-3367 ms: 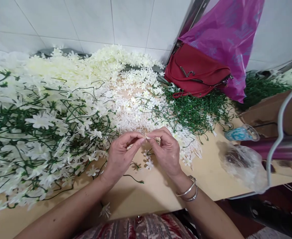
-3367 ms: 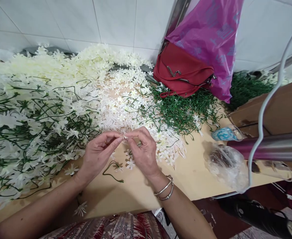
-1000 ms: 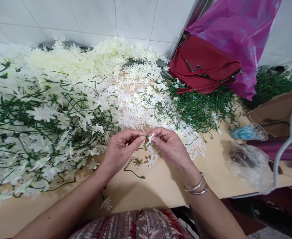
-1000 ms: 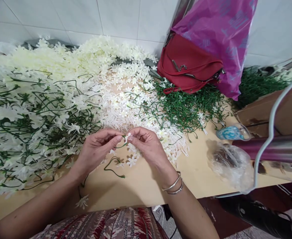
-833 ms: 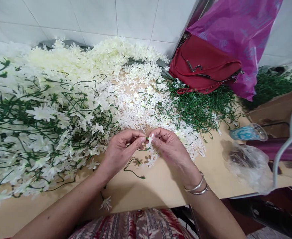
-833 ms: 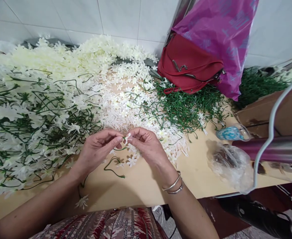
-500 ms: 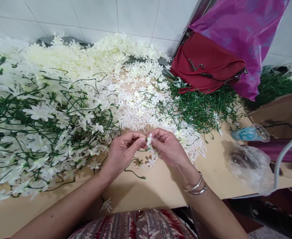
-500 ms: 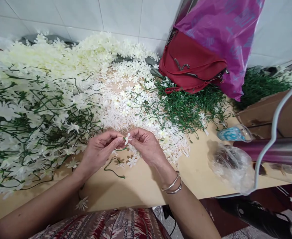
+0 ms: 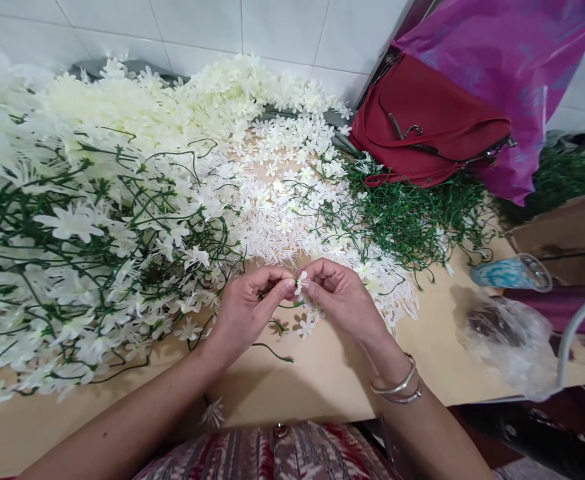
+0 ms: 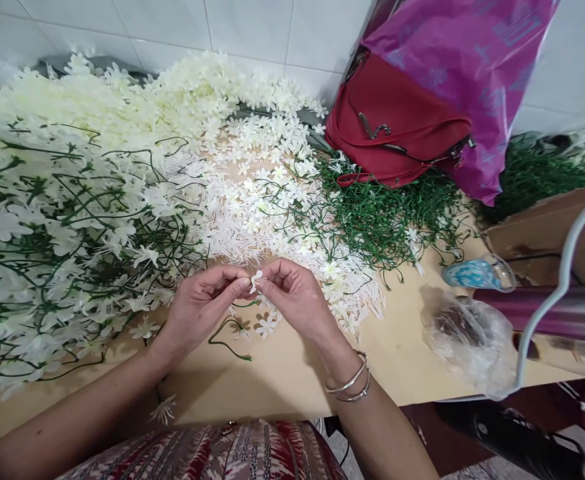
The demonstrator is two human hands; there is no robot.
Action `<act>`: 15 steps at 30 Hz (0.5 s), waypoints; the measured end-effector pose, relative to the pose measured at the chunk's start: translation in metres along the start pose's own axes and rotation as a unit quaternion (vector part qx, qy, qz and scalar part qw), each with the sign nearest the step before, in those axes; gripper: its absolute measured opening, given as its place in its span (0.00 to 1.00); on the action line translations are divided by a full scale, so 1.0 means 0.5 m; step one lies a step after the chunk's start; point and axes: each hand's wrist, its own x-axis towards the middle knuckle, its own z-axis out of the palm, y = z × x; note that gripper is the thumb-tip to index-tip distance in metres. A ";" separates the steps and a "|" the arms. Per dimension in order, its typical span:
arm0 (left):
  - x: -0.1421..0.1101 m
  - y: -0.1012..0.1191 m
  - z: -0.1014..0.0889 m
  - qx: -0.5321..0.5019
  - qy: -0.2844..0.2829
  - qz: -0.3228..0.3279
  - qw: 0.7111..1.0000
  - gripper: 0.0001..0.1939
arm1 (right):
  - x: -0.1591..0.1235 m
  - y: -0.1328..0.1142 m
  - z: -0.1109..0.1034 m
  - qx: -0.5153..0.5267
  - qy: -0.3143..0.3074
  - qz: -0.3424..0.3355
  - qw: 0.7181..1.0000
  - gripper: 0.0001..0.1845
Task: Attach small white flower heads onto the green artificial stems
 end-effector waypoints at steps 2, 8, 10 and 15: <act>0.001 -0.002 0.002 0.007 0.001 -0.002 1.000 0.10 | 0.003 0.001 -0.001 0.001 -0.006 0.001 1.000 0.19; 0.005 -0.017 0.004 0.031 0.001 -0.002 1.000 0.10 | 0.012 0.012 -0.006 0.007 -0.004 0.003 1.000 0.20; 0.006 -0.018 0.005 0.022 -0.006 -0.009 1.000 0.11 | 0.011 0.013 -0.004 0.013 -0.002 -0.004 1.000 0.21; 0.010 0.007 0.003 -0.023 0.046 -0.007 0.999 0.12 | 0.005 0.001 -0.011 0.006 0.064 -0.076 0.995 0.19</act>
